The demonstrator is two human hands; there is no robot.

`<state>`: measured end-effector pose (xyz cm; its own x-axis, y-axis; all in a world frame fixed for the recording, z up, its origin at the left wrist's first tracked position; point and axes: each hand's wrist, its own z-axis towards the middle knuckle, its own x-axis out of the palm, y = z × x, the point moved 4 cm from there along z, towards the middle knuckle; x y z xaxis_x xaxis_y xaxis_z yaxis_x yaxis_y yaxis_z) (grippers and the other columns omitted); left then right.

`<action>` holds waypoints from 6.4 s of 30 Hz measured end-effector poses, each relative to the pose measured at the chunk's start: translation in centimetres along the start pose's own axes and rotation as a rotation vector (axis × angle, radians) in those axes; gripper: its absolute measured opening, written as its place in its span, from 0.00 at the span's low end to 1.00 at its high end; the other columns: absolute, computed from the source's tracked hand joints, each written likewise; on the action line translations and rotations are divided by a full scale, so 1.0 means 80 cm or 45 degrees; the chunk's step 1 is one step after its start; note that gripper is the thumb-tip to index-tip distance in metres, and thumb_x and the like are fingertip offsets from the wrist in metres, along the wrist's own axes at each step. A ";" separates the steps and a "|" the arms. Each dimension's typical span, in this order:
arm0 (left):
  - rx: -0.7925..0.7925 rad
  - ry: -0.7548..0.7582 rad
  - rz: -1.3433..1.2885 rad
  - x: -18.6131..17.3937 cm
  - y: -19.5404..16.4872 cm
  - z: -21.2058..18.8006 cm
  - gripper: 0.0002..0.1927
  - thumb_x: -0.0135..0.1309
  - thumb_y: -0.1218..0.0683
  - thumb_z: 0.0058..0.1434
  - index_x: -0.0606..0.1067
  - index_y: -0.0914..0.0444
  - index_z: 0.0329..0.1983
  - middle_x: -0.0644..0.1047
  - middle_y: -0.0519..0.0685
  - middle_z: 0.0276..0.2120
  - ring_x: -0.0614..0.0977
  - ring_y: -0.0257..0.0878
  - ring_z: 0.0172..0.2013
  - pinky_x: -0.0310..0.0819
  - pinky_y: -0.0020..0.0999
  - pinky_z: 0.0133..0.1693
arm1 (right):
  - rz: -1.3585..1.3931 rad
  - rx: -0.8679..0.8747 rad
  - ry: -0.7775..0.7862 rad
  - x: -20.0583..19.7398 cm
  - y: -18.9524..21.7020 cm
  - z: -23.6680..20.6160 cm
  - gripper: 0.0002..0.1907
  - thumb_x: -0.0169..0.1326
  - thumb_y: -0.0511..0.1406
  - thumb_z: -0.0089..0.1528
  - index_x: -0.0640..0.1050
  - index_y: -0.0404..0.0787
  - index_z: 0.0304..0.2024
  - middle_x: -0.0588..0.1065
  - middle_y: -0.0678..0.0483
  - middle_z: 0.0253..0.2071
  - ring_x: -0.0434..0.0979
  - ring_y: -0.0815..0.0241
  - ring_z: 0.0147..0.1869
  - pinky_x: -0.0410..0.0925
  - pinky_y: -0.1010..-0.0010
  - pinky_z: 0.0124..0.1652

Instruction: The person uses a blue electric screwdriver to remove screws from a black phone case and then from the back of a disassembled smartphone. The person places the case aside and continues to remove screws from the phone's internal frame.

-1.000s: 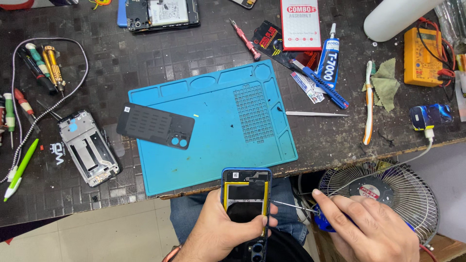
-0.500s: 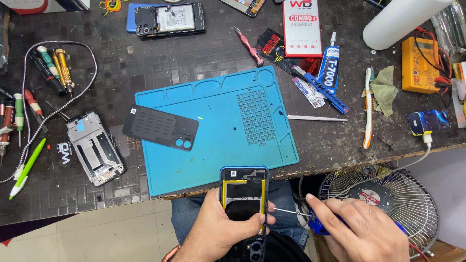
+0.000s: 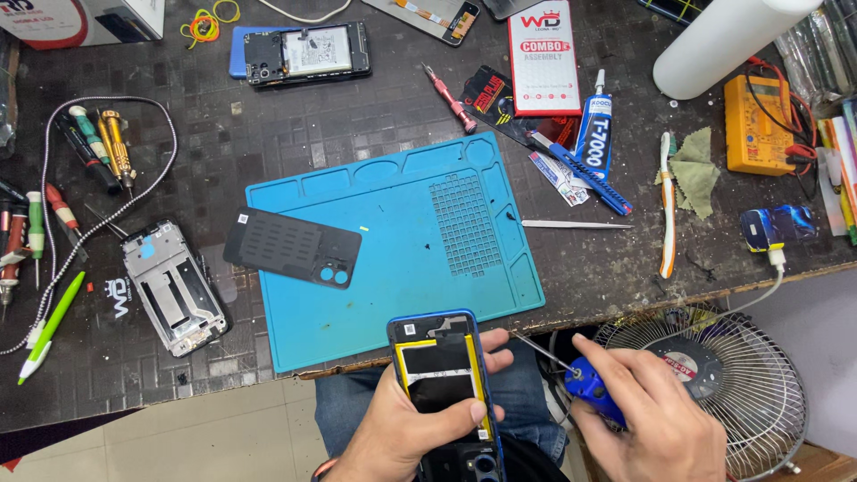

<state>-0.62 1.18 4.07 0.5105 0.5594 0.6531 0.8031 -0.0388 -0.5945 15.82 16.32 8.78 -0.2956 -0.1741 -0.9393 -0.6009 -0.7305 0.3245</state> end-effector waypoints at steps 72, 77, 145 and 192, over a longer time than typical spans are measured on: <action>0.567 -0.810 1.878 -0.044 -0.110 0.075 0.45 0.61 0.46 0.58 0.57 0.81 0.66 0.69 0.72 0.56 0.73 0.62 0.57 0.68 0.48 0.57 | 0.241 0.043 0.348 0.074 -0.047 -0.035 0.37 0.67 0.39 0.43 0.81 0.61 0.58 0.80 0.67 0.44 0.83 0.70 0.45 0.77 0.75 0.43; 0.413 -0.732 1.899 -0.039 -0.109 0.068 0.35 0.55 0.47 0.65 0.63 0.77 0.64 0.67 0.70 0.62 0.72 0.61 0.59 0.69 0.47 0.58 | 0.225 0.005 0.355 0.068 -0.032 -0.020 0.38 0.68 0.37 0.41 0.81 0.60 0.57 0.80 0.65 0.43 0.85 0.69 0.44 0.77 0.73 0.42; 0.806 0.733 2.209 0.015 -0.048 -0.012 0.10 0.57 0.52 0.59 0.70 0.61 0.31 0.74 0.49 0.29 0.76 0.46 0.39 0.68 0.42 0.44 | 0.220 -0.218 0.571 0.091 -0.071 -0.049 0.34 0.71 0.46 0.48 0.81 0.61 0.58 0.79 0.65 0.44 0.85 0.71 0.44 0.77 0.76 0.41; 0.116 -1.180 1.911 -0.023 -0.116 0.107 0.46 0.73 0.39 0.46 0.64 0.73 0.54 0.69 0.62 0.50 0.73 0.57 0.53 0.74 0.55 0.49 | 0.430 0.002 0.462 0.105 -0.096 -0.046 0.34 0.71 0.39 0.44 0.82 0.55 0.55 0.79 0.61 0.44 0.83 0.65 0.48 0.77 0.74 0.46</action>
<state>-11.63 7.57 4.33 0.3718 0.3315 -0.8671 -0.1862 -0.8885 -0.4195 20.67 18.04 -2.04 -0.1964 -0.6200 -0.7596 -0.5172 -0.5926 0.6175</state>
